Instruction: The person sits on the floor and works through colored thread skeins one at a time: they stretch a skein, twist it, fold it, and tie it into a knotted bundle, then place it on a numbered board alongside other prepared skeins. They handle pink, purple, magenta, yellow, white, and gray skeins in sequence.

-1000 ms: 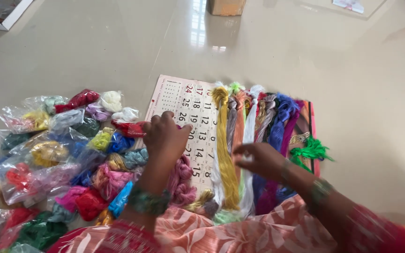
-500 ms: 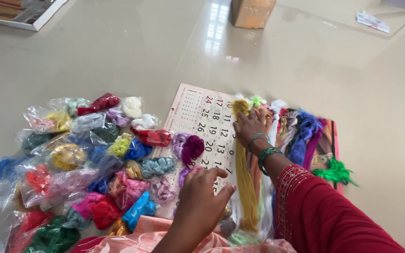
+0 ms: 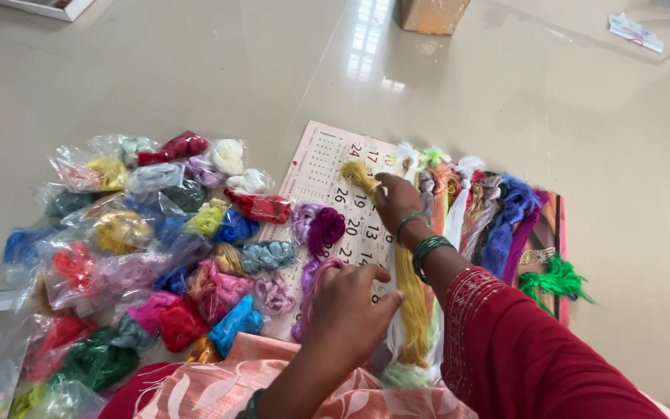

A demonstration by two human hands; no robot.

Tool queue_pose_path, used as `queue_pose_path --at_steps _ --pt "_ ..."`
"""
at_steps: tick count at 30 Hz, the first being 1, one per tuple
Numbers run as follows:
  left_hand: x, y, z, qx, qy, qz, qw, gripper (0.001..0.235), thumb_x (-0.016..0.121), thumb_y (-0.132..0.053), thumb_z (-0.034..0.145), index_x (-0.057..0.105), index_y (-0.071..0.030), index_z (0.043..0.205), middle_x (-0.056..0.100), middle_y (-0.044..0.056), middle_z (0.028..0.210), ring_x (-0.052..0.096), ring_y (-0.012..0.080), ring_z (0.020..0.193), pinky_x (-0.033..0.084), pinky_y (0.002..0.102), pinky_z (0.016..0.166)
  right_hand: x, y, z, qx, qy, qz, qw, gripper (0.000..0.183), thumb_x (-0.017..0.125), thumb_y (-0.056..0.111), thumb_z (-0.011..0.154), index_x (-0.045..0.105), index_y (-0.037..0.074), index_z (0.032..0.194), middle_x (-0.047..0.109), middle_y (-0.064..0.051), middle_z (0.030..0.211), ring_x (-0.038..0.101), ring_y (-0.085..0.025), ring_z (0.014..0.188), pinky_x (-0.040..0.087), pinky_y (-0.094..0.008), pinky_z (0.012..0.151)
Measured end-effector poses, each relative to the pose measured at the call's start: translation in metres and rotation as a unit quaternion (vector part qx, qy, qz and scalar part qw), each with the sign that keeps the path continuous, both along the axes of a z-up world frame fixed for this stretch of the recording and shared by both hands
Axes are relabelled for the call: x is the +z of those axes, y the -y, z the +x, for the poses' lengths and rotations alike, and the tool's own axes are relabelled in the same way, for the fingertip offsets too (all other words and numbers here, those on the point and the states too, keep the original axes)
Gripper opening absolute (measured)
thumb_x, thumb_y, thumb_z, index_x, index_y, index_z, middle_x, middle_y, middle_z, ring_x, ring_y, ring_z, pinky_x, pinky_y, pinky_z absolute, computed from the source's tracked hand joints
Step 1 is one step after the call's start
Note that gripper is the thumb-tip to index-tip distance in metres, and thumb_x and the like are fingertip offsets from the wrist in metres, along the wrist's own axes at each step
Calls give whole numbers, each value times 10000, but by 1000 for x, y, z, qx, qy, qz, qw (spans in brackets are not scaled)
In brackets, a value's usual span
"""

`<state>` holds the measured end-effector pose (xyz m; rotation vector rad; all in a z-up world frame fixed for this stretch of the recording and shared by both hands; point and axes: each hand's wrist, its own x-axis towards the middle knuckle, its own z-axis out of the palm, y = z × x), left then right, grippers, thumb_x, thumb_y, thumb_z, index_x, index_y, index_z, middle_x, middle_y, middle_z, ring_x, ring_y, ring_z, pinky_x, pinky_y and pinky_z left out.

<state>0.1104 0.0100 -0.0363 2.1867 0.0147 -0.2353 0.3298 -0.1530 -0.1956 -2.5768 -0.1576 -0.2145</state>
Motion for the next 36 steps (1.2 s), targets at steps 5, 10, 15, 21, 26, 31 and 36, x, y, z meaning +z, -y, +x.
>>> queue_pose_path --at_steps 5,10,15,21,26,31,36 --pt "-23 6 6 -1 13 8 1000 382 742 -384 832 727 -113 1100 694 128 1168 564 351 1183 419 483 1030 3 -29 -17 72 -16 -39 996 550 710 149 861 562 36 1379 709 -258 1000 658 -435 972 519 -499 873" --pt "-45 -12 14 7 -46 -8 999 376 751 -391 819 753 -122 1082 736 113 1077 666 308 1073 509 451 947 -39 -6 -9 -38 -178 216 959 459 738 105 824 634 36 1265 730 -193 957 675 -331 869 537 -431 767" --pt "-40 -24 21 51 -100 -77 991 420 753 -367 813 720 -124 1154 742 112 902 756 274 835 586 402 781 69 32 -52 9 -318 673 667 145 648 167 932 660 47 1013 738 -81 899 615 -150 707 539 -308 669" --pt "-40 -9 11 -24 17 -98 995 644 855 -283 700 637 -126 1285 689 156 1093 706 273 971 569 395 839 210 26 -162 72 -271 627 727 202 546 189 1021 655 23 1059 726 -100 939 691 -171 849 574 -323 815" --pt "-37 40 -2 -95 242 -261 930 710 906 -192 717 574 -40 1326 652 178 1205 636 299 1119 512 447 937 241 18 -227 104 -247 586 764 231 529 170 1031 675 -7 1058 743 -65 977 694 -142 903 564 -299 857" --pt "-28 73 -14 -72 102 -550 826 461 661 -40 907 574 -34 1359 689 91 1053 665 166 822 566 296 739 254 26 -247 112 -169 537 819 307 517 185 1094 738 -28 1081 717 -65 968 612 -123 849 463 -292 740" --pt "-28 71 -34 16 137 -321 937 171 523 -87 1030 655 -87 1138 675 33 833 633 109 601 534 272 568 301 44 -236 188 19 270 944 334 471 198 1062 728 -15 1051 738 -60 1029 631 -81 908 503 -234 836"
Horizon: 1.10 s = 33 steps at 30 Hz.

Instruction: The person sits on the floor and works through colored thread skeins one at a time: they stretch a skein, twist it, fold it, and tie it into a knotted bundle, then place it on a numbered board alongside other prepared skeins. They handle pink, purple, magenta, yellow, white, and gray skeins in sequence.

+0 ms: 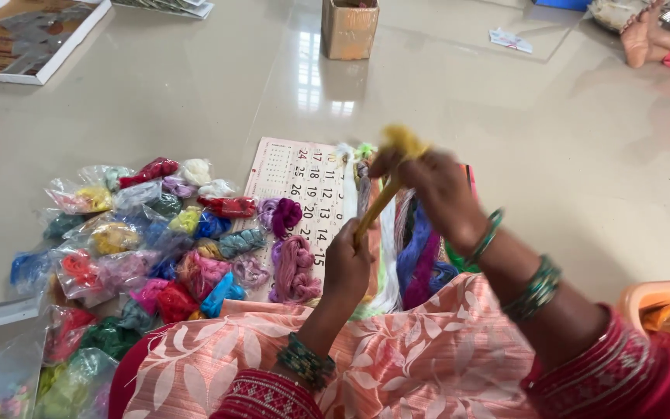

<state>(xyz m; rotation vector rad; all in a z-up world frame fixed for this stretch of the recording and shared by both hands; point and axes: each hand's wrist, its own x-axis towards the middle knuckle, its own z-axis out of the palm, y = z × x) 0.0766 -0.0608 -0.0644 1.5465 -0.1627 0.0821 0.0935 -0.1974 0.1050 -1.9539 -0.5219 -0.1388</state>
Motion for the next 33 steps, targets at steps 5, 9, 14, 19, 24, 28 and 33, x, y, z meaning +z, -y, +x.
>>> queue_pose_path --at_steps 5,9,14,19,24,28,33 --pt "-83 -4 16 45 -33 119 991 187 535 -83 985 704 -95 1066 631 92 681 618 208 570 475 382 541 83 5 0 -92 -102 20 990 336 501 246 1043 760 31 1049 733 -48 929 483 -71 631 408 -229 555" --pt "-124 -8 31 16 -106 167 980 179 595 -140 971 735 -95 1074 733 117 780 721 234 712 550 394 674 113 5 -10 -64 -139 56 987 312 556 265 1054 764 36 1093 718 -15 901 513 -36 654 461 -185 601" --pt "-3 -25 21 -75 -37 175 981 964 924 -302 667 422 -117 1468 550 186 1397 549 298 1281 457 411 1058 80 11 -10 -75 -108 -54 990 338 536 269 1086 777 53 1183 650 -67 821 467 -110 597 416 -247 526" --pt "82 -4 -2 -15 182 42 982 917 888 -352 777 413 -43 1498 538 252 1463 532 366 1346 430 457 1101 38 -13 -26 8 -69 -97 993 357 451 280 1056 697 57 1187 731 -11 951 670 -98 780 597 -234 672" --pt "34 15 -3 164 189 229 941 138 598 -75 972 623 -69 1107 667 179 888 610 409 895 460 535 877 43 -5 -28 2 114 -84 990 384 454 231 1136 722 -30 1223 592 -42 1015 575 -119 890 528 -261 789" --pt "-75 6 0 180 219 320 904 155 638 -81 873 611 -76 1026 650 166 825 604 381 833 446 528 943 66 1 -32 -72 22 -65 995 374 475 254 1114 739 4 1202 564 -15 826 481 -98 729 434 -285 630" --pt "-70 6 0 40 -5 422 906 743 813 -324 720 512 -104 1363 584 160 1317 446 390 1310 300 623 1073 67 1 -32 -51 64 -93 992 318 507 207 1086 720 -9 1180 597 11 855 547 -73 770 500 -273 663"
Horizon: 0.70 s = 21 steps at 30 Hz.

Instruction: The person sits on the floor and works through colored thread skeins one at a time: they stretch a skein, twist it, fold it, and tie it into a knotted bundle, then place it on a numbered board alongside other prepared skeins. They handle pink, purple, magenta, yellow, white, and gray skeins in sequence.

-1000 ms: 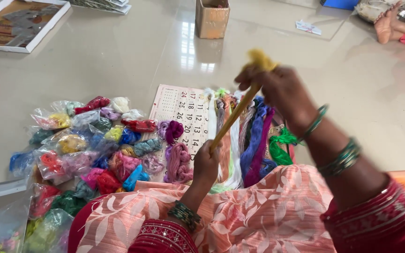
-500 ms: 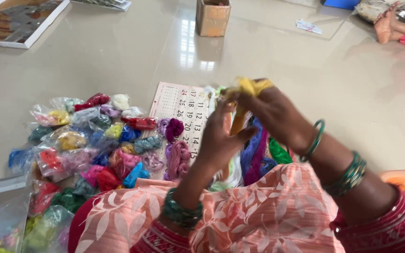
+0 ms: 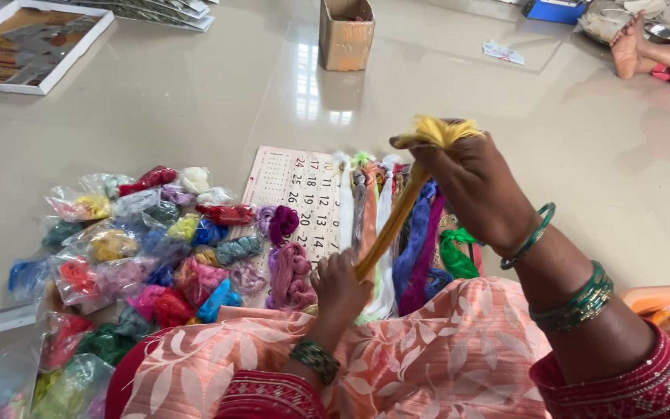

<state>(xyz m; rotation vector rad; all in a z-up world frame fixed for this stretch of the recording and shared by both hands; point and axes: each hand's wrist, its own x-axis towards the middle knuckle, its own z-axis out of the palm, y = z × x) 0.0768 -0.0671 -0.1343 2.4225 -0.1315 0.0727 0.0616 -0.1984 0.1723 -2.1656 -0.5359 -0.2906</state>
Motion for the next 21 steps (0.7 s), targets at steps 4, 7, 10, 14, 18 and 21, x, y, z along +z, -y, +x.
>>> queue_pose_path --at_steps 4,7,10,14,18,21 --pt "101 4 -3 -28 -118 -66 990 1316 892 -617 587 220 -148 1617 358 183 1562 252 390 1442 162 670 1122 -8 1 -5 18 -41 6 999 307 503 189 1081 716 -7 1183 654 1 872 585 -68 789 523 -265 689" --pt "149 14 -8 -21 161 -174 971 1166 780 -676 671 350 -15 1530 512 242 1444 408 395 1387 159 682 1100 -9 -11 -10 46 -60 5 997 290 510 177 1065 710 -20 1140 705 -15 882 636 -72 800 558 -267 694" --pt "151 25 -5 31 287 -130 949 559 595 -473 953 607 -71 1341 659 180 1331 539 334 1392 172 643 1258 -9 -19 -16 29 -107 23 994 297 498 152 1034 723 -1 1152 712 -23 837 638 -90 735 554 -281 636" --pt "110 14 -9 61 293 -51 953 255 542 -300 1017 685 -89 1022 713 94 938 609 310 1146 161 660 1227 -7 -15 -16 20 43 17 999 268 504 119 1079 710 -50 1106 641 -70 886 599 -118 787 535 -308 678" --pt "0 -3 -22 38 28 138 989 261 543 -347 1068 694 -137 1040 719 85 992 590 281 1198 117 624 1333 3 -16 -23 -43 54 -37 997 255 528 125 1059 696 -66 1041 663 -109 844 642 -151 719 527 -335 635" --pt "2 -2 -23 47 -2 142 989 382 630 -410 959 635 -83 1158 669 136 1126 509 345 1273 123 625 1274 -4 -15 -21 -41 67 -75 994 247 546 133 1047 703 -57 1035 665 -136 818 662 -171 706 536 -339 653"
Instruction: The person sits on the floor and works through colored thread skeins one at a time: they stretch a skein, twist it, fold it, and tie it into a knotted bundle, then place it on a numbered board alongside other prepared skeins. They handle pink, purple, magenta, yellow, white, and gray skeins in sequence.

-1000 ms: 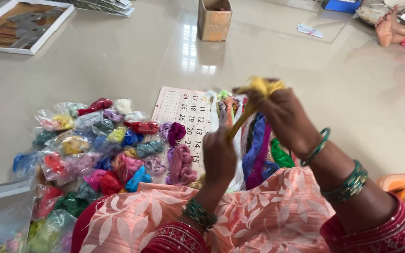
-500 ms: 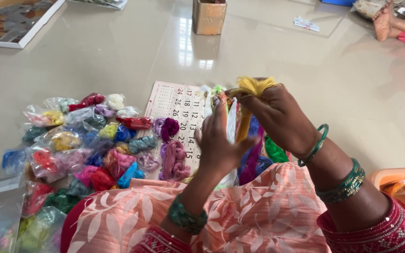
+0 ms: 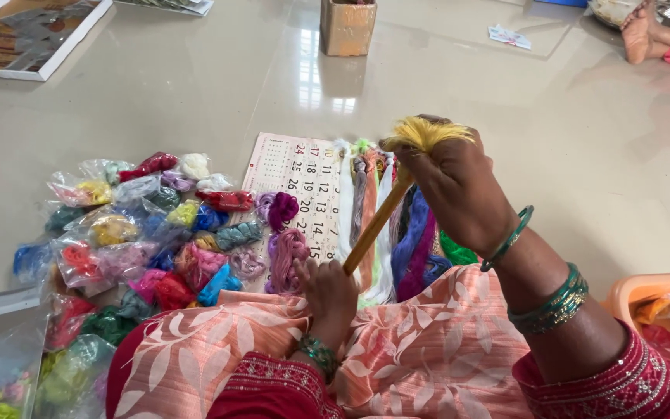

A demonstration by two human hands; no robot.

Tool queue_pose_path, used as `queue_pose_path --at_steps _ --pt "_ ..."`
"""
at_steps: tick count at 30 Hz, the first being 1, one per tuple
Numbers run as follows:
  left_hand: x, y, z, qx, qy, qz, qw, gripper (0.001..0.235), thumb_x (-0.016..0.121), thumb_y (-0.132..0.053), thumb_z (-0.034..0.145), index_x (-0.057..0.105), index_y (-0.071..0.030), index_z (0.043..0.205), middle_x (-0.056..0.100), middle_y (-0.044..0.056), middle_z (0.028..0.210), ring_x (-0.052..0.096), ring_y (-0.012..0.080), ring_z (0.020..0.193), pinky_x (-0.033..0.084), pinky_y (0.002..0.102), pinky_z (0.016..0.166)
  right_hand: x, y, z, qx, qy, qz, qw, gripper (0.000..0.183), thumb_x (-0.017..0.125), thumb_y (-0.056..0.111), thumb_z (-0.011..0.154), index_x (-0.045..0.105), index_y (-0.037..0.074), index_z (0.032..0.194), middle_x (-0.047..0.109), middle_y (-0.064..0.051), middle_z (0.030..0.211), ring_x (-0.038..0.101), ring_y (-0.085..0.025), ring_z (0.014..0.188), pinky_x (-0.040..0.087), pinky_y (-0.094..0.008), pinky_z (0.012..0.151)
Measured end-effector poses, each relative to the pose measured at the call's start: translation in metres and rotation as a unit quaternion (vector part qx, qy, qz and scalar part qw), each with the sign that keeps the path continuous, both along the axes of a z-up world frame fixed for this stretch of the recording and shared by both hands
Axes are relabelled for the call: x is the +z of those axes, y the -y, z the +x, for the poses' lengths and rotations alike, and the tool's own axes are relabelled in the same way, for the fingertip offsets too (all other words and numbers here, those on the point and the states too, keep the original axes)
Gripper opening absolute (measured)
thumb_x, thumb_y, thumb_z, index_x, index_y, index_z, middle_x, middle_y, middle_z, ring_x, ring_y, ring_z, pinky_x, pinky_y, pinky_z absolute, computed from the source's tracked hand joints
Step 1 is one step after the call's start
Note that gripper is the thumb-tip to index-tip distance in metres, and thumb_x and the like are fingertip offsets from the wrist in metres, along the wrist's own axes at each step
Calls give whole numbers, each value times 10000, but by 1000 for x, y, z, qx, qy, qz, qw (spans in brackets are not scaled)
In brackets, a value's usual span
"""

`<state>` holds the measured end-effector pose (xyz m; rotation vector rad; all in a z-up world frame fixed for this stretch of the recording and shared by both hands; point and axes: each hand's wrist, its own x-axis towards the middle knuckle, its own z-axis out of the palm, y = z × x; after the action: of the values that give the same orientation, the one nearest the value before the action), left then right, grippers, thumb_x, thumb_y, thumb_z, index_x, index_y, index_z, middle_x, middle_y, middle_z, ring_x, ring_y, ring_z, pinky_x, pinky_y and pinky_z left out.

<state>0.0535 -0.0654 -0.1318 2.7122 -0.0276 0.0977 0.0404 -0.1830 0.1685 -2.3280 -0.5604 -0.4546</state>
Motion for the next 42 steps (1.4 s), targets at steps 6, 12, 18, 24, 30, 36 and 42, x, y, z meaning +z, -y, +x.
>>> queue_pose_path --at_steps 6,12,18,24,30,36,42 --pt "80 -10 12 -55 -270 -36 961 1275 847 -671 700 165 -54 1584 272 227 1588 163 453 1491 120 607 1198 7 4 0 -34 -33 -7 999 262 530 141 1031 732 -19 1076 670 -118 762 653 -156 681 538 -340 623" --pt "180 3 2 -141 168 -335 916 753 778 -479 802 506 -12 1327 606 235 1269 537 385 1225 416 512 1028 -4 -5 -2 86 -113 110 984 284 496 154 1037 703 -31 1095 687 -48 818 623 -72 725 550 -310 611" --pt "170 23 -9 -145 160 -532 818 206 496 -200 1096 608 -30 1068 639 141 829 640 220 748 507 360 653 -20 7 -4 0 -36 17 999 264 519 122 1052 711 -57 1038 645 -50 750 599 -89 661 513 -306 613" --pt "114 9 -26 -169 -21 -516 840 273 469 -280 1102 617 -75 1000 495 18 627 472 100 491 391 312 475 -7 31 2 -89 -124 77 985 339 495 244 1084 756 50 1178 636 -24 729 501 -115 600 436 -317 527" --pt "80 -15 -22 -166 -79 -491 851 267 487 -293 1086 630 -86 995 443 27 618 441 100 520 400 316 490 -11 57 11 -9 -88 124 988 349 476 232 1097 705 -10 1201 707 37 930 601 4 816 512 -190 740" --pt "11 -24 -5 -135 -30 -395 908 169 501 -194 1035 603 -61 1007 596 137 704 620 272 625 473 431 583 -7 48 2 -33 -236 141 961 402 480 259 1128 786 9 1203 510 -55 707 388 -89 565 340 -269 499" --pt "-51 -21 3 -136 -81 -304 939 256 640 -206 961 597 -76 1178 697 183 1003 695 353 935 538 464 801 -23 21 -2 37 -250 141 957 351 489 238 1060 737 13 1166 665 9 785 575 -51 659 507 -243 585"
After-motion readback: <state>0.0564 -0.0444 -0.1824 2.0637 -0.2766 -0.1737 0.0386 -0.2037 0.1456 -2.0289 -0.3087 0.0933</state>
